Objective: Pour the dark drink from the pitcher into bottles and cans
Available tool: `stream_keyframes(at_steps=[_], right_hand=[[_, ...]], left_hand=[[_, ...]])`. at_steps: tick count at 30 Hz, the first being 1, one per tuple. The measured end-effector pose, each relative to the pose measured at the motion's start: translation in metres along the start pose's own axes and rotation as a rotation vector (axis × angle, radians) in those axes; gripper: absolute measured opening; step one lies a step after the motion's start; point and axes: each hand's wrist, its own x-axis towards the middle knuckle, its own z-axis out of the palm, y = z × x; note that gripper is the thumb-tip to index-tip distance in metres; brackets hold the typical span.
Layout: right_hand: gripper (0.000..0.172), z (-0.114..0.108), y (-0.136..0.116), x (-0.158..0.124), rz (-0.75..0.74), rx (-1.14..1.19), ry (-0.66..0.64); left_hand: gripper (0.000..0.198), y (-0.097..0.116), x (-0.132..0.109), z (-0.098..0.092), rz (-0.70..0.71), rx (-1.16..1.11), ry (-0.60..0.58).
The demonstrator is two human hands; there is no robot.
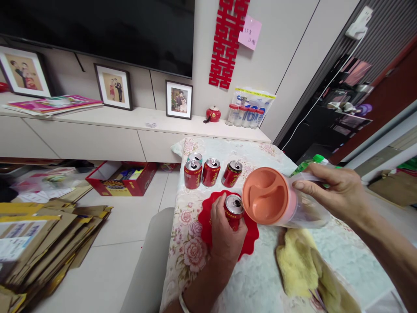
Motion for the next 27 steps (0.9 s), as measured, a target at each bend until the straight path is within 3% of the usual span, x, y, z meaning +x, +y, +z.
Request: stream_keyframes(at_steps=[6, 27], right_hand=[[0.066, 0.0014, 0.0004, 0.002, -0.07, -0.033, 0.02], [0.064, -0.0012, -0.0026, 0.0021, -0.093, -0.038, 0.024]], left_hand=[[0.073, -0.0008, -0.0002, 0.0004, -0.003, 0.0, -0.002], [0.072, -0.0003, 0.0006, 0.0005, 0.006, 0.003, 0.006]])
